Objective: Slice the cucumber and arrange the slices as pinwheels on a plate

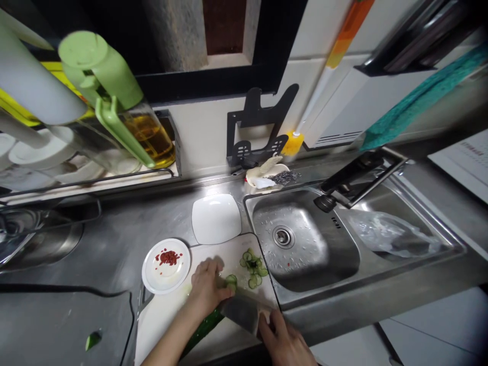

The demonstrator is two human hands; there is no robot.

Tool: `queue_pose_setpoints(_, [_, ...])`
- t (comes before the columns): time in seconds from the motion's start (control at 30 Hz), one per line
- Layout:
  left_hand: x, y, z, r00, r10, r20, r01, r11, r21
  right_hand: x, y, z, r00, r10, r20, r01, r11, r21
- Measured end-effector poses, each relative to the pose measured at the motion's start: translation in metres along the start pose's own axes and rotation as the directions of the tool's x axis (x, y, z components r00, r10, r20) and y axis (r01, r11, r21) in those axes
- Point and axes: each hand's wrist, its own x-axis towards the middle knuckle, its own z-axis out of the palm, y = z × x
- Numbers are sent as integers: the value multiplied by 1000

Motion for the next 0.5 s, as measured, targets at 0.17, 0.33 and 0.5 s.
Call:
queue_pose_setpoints(0.17, [12, 3, 2, 996, -13, -85, 21, 996, 89, 3, -1, -6, 996, 25, 81, -25, 1000, -11])
queue_pose_setpoints(0.33, [-10, -22, 3, 941, 95, -325, -118, 992, -52, 2, 6, -10, 966, 72, 248, -133, 962, 240])
queue_pose_setpoints(0.5, [-64, -45, 28, 907, 197, -372, -248, 964, -93, 7, 3, -8, 964, 59, 261, -162, 904, 395])
